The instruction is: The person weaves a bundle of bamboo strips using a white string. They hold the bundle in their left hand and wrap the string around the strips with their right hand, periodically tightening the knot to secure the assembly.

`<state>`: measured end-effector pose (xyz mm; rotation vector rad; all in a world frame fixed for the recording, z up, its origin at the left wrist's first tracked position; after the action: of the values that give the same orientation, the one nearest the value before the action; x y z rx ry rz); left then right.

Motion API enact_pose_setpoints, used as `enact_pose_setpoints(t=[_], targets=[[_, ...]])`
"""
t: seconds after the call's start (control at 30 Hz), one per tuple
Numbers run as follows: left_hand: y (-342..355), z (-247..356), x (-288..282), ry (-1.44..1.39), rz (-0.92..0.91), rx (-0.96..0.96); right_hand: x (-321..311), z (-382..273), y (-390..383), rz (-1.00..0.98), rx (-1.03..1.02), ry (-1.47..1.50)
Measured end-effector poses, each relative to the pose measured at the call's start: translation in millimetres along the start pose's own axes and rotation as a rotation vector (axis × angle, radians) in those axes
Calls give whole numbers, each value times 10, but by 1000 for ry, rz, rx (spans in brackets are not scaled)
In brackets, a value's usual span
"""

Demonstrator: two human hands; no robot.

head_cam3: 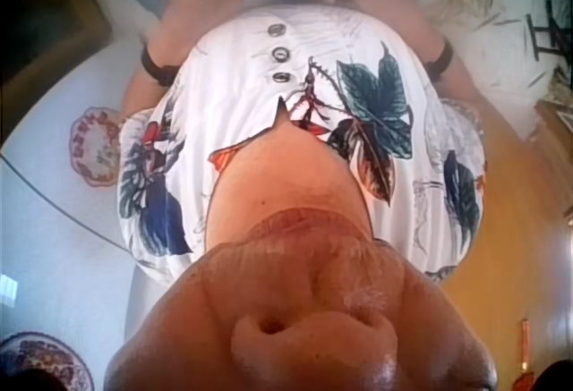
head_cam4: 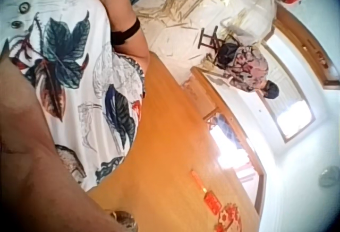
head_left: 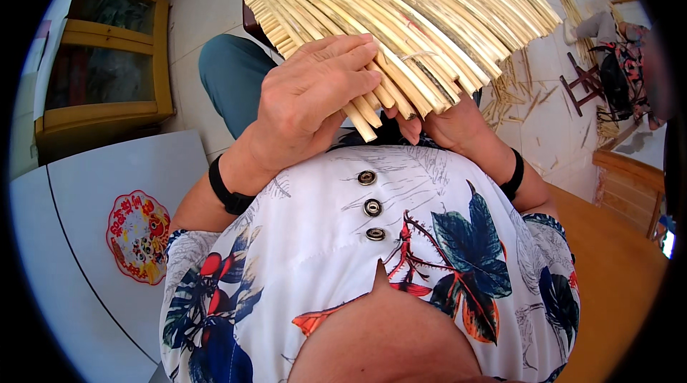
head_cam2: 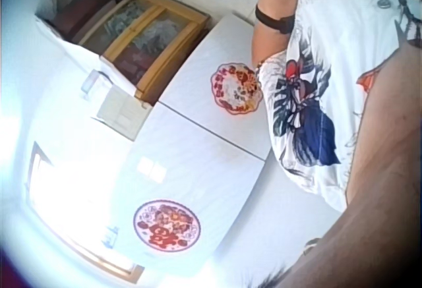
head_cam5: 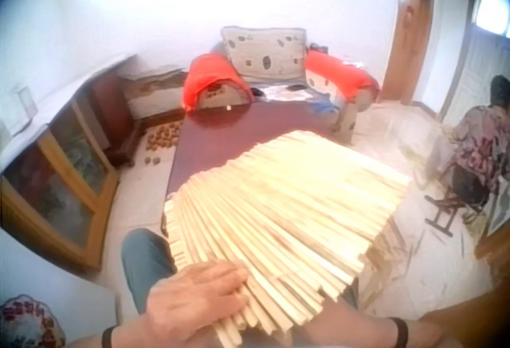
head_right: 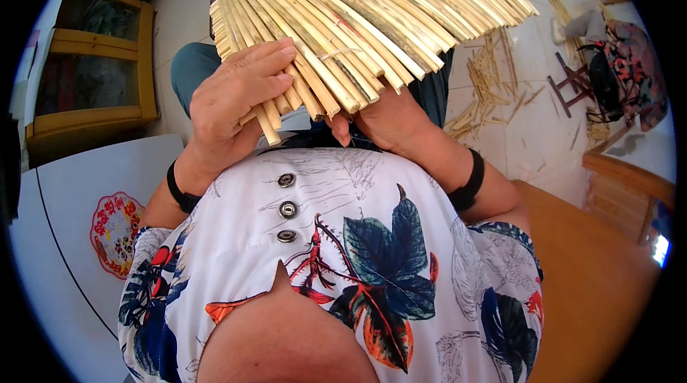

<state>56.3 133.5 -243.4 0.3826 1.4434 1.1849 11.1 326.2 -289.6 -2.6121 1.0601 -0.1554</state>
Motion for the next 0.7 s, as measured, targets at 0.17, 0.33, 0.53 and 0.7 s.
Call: enact_pose_setpoints(t=[0.17,0.33,0.53,0.7], targets=[[-1,-1,-19,5,-47,7,62,-106,6,-153,132,530],[9,-14,14,-6,-42,7,11,-83,39,-113,131,508],[-15,-97,38,8,-5,-22,44,-84,92,-20,211,432],[-35,-124,65,32,-35,0,60,-112,90,-27,205,567]])
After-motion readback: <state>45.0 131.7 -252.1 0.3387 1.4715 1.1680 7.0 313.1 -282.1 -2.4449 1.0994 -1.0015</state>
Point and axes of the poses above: each hand's wrist, its own y-axis towards the middle knuckle, its own x-axis out of the palm, z = x × y, the point moved 2 cm from there along y, towards the middle knuckle, and after that the axes turned 15 degrees about x, right-handed, at the moved point
